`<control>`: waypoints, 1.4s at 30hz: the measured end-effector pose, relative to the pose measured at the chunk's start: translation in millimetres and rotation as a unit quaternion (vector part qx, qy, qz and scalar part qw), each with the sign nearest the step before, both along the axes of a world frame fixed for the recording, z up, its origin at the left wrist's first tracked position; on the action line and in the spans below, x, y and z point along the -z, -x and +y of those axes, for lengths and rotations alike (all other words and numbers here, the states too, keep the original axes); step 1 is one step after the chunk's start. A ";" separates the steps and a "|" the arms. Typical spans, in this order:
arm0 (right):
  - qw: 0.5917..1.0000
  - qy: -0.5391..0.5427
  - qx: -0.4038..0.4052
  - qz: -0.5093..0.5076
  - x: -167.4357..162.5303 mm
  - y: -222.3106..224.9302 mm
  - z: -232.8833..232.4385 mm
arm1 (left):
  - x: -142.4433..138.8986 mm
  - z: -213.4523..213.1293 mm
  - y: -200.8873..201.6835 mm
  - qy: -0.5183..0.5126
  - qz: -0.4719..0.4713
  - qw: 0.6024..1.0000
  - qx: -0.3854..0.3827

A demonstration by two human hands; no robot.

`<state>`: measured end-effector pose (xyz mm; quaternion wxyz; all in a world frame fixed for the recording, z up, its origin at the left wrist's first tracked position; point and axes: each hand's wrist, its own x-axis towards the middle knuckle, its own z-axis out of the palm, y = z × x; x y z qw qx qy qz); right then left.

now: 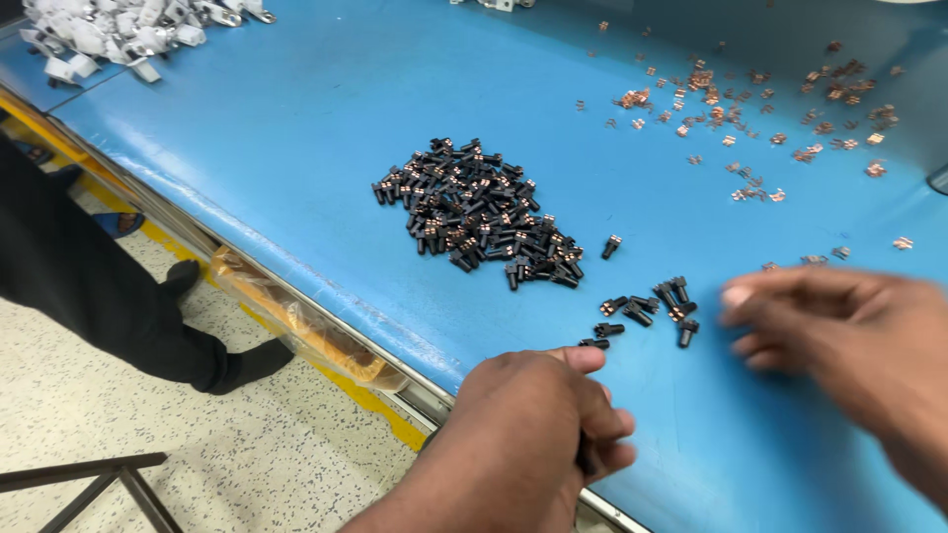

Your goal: The person sits at a blue workbench assembling small electrical components. They pick black cylindrical housings and small copper contact pieces, press a contact into each housing by hand, and place the finished assembly onto a growing pile of completed parts.

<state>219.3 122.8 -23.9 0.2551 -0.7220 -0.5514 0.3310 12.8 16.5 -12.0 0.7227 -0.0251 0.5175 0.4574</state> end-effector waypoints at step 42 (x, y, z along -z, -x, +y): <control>0.946 -0.099 -0.151 -0.268 -20.8 41.6 49.2 | -8.6 -11.5 12.2 -0.171 -0.052 0.984 -0.004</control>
